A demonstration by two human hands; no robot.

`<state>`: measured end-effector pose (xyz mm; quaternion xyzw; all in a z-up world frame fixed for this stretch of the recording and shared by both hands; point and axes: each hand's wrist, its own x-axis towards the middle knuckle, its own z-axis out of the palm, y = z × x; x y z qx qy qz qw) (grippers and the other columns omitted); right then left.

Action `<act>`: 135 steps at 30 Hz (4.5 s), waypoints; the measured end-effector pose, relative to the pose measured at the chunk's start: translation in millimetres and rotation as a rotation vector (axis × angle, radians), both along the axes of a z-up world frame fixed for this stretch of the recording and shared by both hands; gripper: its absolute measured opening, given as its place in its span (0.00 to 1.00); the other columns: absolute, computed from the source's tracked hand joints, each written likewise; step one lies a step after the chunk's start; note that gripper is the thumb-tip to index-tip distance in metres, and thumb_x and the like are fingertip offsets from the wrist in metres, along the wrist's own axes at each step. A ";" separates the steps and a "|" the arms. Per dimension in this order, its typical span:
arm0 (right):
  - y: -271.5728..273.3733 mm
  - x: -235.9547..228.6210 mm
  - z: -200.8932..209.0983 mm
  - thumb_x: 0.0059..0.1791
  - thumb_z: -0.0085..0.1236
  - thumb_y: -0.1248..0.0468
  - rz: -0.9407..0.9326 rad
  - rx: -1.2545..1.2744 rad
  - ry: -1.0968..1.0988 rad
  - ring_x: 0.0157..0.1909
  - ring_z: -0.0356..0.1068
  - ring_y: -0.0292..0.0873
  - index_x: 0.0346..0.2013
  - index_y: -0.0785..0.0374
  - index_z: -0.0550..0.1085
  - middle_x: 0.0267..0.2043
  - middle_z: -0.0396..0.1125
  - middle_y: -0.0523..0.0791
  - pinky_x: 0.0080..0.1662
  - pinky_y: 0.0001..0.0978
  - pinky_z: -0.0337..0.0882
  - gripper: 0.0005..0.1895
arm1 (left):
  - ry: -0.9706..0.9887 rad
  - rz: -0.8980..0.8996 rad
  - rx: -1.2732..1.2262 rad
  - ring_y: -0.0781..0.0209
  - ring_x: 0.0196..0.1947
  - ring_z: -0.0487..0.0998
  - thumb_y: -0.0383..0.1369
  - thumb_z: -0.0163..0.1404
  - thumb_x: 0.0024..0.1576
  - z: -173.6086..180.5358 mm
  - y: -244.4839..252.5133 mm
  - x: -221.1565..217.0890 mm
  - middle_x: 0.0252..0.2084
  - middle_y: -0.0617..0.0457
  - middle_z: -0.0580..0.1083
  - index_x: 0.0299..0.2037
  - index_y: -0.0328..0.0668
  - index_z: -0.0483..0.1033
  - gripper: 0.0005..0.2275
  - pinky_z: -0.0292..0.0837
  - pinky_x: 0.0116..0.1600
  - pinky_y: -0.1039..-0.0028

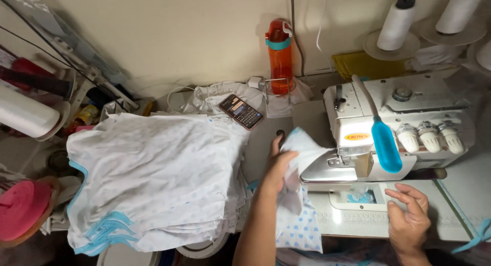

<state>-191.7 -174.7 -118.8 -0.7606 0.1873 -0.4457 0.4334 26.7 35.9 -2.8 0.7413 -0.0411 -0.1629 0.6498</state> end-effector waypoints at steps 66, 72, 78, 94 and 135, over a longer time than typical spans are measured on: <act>22.0 28.0 72.2 0.51 0.62 0.66 0.265 0.621 0.301 0.42 0.67 0.38 0.50 0.70 0.80 0.40 0.72 0.44 0.43 0.31 0.68 0.14 | -1.300 -0.586 0.213 0.52 0.38 0.70 0.30 0.68 0.47 18.6 13.0 -60.3 0.33 0.54 0.70 0.31 0.44 0.74 0.12 0.66 0.42 0.65; 32.8 12.1 80.5 0.47 0.64 0.67 0.452 0.429 0.366 0.40 0.74 0.40 0.42 0.67 0.85 0.37 0.79 0.47 0.45 0.32 0.72 0.11 | -1.022 -0.743 -0.061 0.55 0.48 0.74 0.35 0.54 0.65 35.4 17.6 -92.5 0.45 0.61 0.73 0.41 0.56 0.73 0.03 0.49 0.78 0.47; 46.4 -2.2 111.3 0.49 0.56 0.58 0.617 -0.014 0.113 0.36 0.79 0.39 0.43 0.63 0.82 0.38 0.80 0.46 0.38 0.29 0.78 0.15 | -1.092 -0.607 0.020 0.53 0.46 0.74 0.35 0.59 0.61 20.1 6.6 -96.4 0.43 0.61 0.74 0.42 0.56 0.76 0.05 0.50 0.78 0.47; 35.4 -10.3 131.8 0.45 0.61 0.67 0.633 -0.524 0.019 0.40 0.78 0.46 0.32 0.64 0.76 0.42 0.76 0.48 0.41 0.34 0.78 0.03 | -1.074 -0.765 0.127 0.55 0.40 0.80 0.33 0.50 0.68 120.0 53.6 -118.5 0.44 0.59 0.74 0.44 0.54 0.70 0.02 0.72 0.35 0.66; 50.8 25.5 38.2 0.51 0.61 0.59 0.365 0.463 0.557 0.31 0.58 0.36 0.25 0.62 0.77 0.24 0.61 0.39 0.38 0.28 0.58 0.13 | -1.248 -0.354 0.421 0.48 0.40 0.69 0.36 0.68 0.44 19.0 -26.7 -54.4 0.39 0.56 0.70 0.34 0.49 0.73 0.15 0.65 0.43 0.59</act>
